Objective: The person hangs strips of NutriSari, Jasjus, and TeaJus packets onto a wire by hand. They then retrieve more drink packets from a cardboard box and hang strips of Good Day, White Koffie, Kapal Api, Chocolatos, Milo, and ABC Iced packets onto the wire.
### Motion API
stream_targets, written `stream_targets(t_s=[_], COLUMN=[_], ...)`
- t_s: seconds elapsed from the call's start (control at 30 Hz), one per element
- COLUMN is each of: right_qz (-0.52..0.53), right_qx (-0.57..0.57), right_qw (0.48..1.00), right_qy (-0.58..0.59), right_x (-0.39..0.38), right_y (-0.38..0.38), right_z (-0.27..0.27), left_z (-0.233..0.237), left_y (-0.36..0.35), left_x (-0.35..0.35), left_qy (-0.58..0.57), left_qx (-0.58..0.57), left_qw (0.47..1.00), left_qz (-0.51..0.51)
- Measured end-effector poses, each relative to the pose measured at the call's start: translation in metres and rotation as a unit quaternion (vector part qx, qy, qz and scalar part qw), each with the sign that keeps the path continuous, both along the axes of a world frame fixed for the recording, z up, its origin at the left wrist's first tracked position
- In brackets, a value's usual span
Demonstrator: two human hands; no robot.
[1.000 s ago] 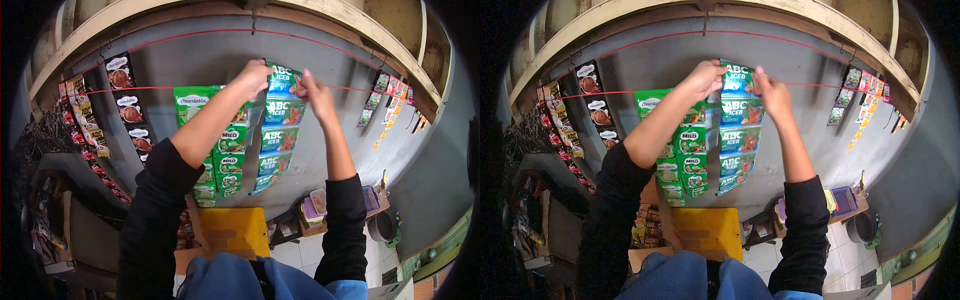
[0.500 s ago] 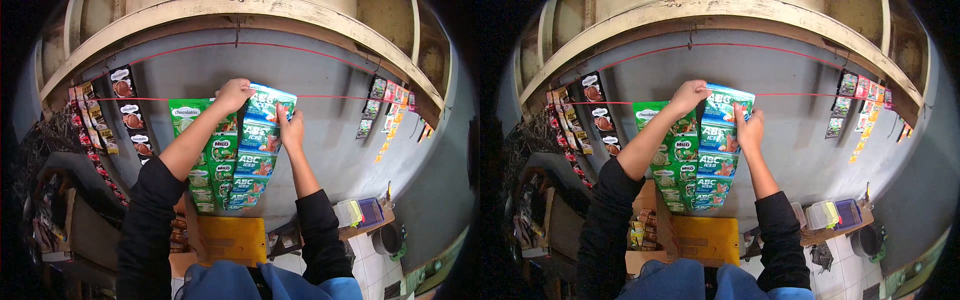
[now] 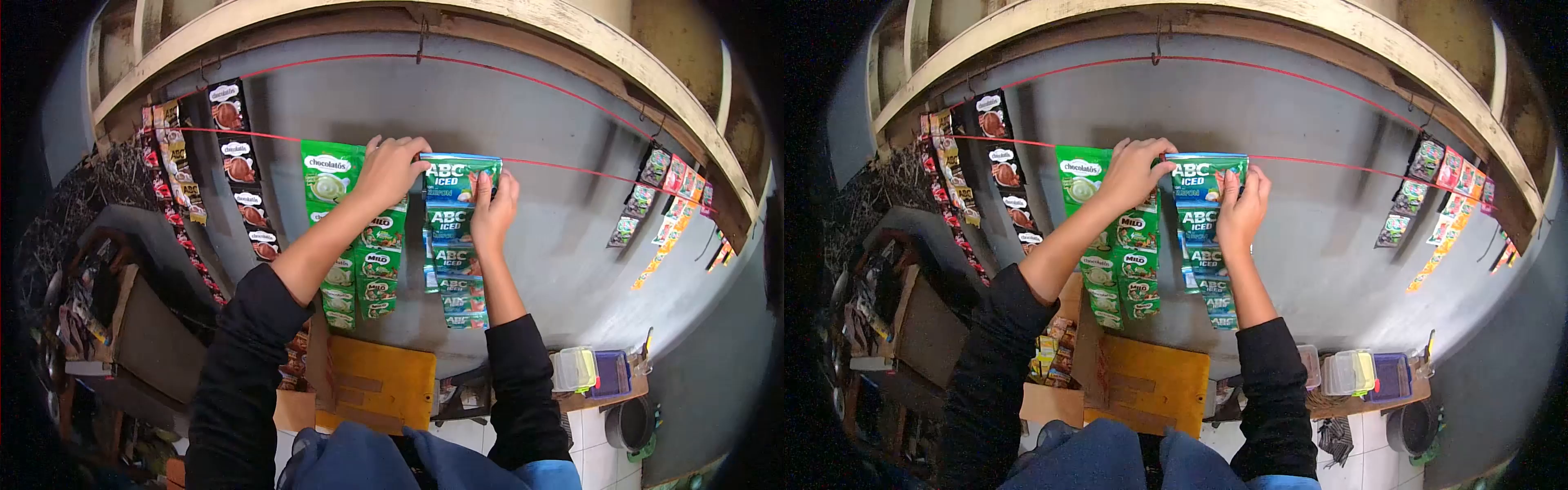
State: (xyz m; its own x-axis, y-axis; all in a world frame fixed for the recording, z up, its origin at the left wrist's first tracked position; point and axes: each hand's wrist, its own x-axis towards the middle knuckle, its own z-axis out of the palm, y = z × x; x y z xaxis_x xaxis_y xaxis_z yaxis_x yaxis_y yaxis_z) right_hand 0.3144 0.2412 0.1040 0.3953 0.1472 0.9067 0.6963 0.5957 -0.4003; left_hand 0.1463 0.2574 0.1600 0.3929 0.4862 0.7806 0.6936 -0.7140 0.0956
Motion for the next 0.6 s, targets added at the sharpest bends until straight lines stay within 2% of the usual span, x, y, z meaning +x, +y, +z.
stream_targets(t_s=[0.03,0.1,0.17,0.27,0.3,0.37,0.43,0.47,0.5,0.57,0.6], right_qz=[0.006,0.109,0.121,0.138,0.139,0.194,0.099,0.171,0.192,0.031,0.066], right_qx=[-0.004,-0.15,-0.143,-0.141,-0.141,-0.167,-0.009,-0.035,-0.048,-0.091,-0.127], right_qw=[1.0,0.983,0.982,0.98,0.98,0.966,0.995,0.985,0.98,0.992,0.989], right_qy=[-0.001,0.021,0.021,0.025,0.03,0.042,-0.023,0.013,0.007,-0.077,-0.049], right_x=[-0.001,-0.001,-0.001,-0.003,-0.003,-0.003,-0.005,-0.007,-0.011,-0.02,-0.025], right_y=[-0.002,-0.01,-0.006,-0.001,-0.002,-0.008,-0.007,-0.012,-0.019,-0.038,-0.045], right_z=[0.002,0.004,-0.002,-0.009,-0.012,-0.021,-0.04,-0.059,-0.078,-0.119,-0.145], left_z=[-0.001,-0.005,-0.008,-0.015,-0.017,-0.026,-0.043,-0.059,-0.078,-0.132,-0.164], left_y=[0.002,0.006,0.007,0.007,0.005,-0.001,-0.02,-0.027,-0.04,-0.075,-0.089], left_x=[-0.002,-0.004,-0.005,-0.002,-0.003,0.0,0.001,-0.005,-0.011,-0.022,-0.03], left_qy=[-0.001,-0.048,-0.045,-0.02,-0.018,-0.044,-0.055,-0.059,-0.09,-0.144,-0.16], left_qx=[-0.004,0.062,0.032,0.1,0.073,0.135,0.135,0.111,0.089,-0.038,-0.094], left_qw=[1.0,0.995,0.997,0.995,0.997,0.99,0.989,0.992,0.992,0.989,0.982], left_qz=[0.006,-0.056,-0.047,-0.019,-0.022,-0.02,0.025,0.011,-0.02,-0.017,-0.028])
